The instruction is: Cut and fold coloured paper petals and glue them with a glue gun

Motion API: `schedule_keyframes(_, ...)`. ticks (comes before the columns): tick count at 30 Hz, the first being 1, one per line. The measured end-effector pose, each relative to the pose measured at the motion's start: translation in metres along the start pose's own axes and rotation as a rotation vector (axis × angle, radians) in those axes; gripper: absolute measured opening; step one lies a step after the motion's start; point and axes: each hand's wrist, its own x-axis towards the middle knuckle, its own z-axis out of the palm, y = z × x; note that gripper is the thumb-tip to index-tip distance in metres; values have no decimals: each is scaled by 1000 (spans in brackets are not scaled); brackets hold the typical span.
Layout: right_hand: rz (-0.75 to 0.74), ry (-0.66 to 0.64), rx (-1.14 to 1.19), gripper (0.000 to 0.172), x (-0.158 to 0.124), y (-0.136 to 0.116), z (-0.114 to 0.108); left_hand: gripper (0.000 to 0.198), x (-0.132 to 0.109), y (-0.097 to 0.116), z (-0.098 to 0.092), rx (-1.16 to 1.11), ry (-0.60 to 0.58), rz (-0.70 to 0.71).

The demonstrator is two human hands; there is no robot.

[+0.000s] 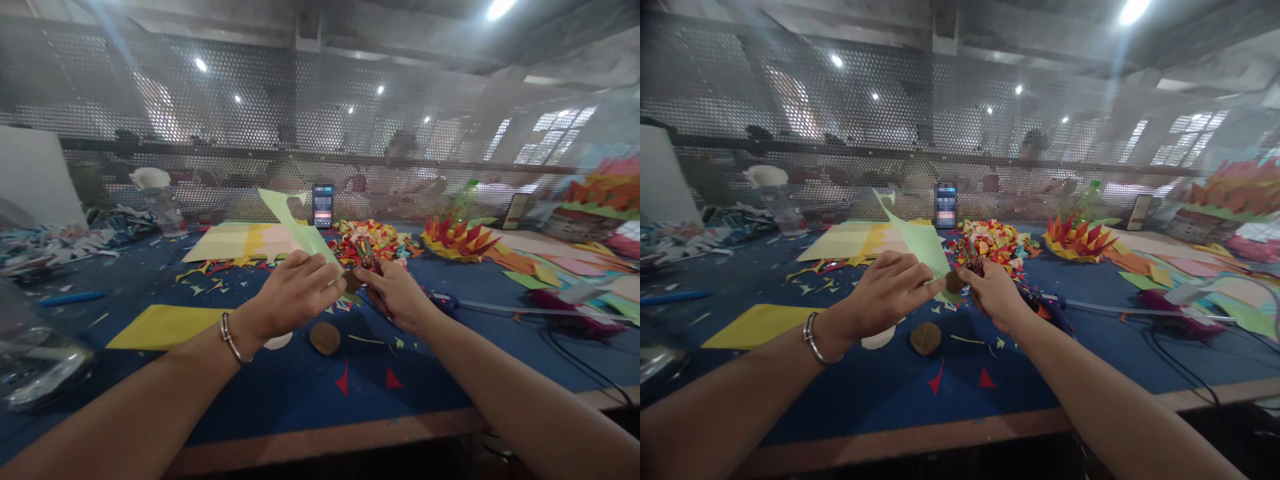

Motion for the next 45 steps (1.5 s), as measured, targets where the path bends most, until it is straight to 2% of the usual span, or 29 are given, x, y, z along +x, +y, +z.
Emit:
schedule_keyframes(4, -76, 60, 29, 26, 0, 0, 1, 18, 1, 1, -1, -76, 5, -77)
schedule_keyframes(9, -181, 173, -49, 22, 1, -3, -3, 7, -1, -1, -6, -389, -15, -394)
schedule_keyframes(13, -273, 201, -107, 18, -2, -6, -5, 21, -5, -4, -11, -630, 52, -603)
schedule_keyframes(15, -311, 217, -109, 18, -3, -7, -6, 31, -6, -4, -10, -761, 52, -774)
schedule_keyframes(17, -335, 229, -89, 18, -4, -8, -6, 38, -6, -3, -7, -973, 3, -997)
schedule_keyframes(20, -352, 228, -86, 18, -4, -8, -6, 41, -3, 0, 1, -1503, -70, -1320)
schedule_keyframes(22, -347, 223, -131, 19, -5, -8, -6, 44, -1, 2, 5, -1856, -86, -1432)
schedule_keyframes(24, -349, 212, -195, 19, -6, -8, -5, 41, 1, 4, 8, -2080, -79, -1445)
schedule_keyframes(27, -359, 171, -272, 18, -8, -7, -3, 27, 4, 7, 10, -2189, -41, -1414)
schedule_keyframes(31, -380, 118, -365, 16, -9, -4, -3, 9, 3, 8, 12, -2136, 10, -1472)
schedule_keyframes(33, -414, 106, -411, 15, -8, -3, -4, 10, 2, 6, 12, -2106, 21, -1479)
schedule_keyframes(36, -452, 109, -448, 15, -6, -3, -6, 13, 0, 3, 11, -2091, 30, -1415)
schedule_keyframes(41, -523, 130, -489, 15, -6, -5, -6, 14, 1, 4, 11, -2009, 134, -1411)
schedule_keyframes(45, -547, 105, -525, 15, -9, -7, -4, 16, 5, 11, 11, -1961, 111, -1439)
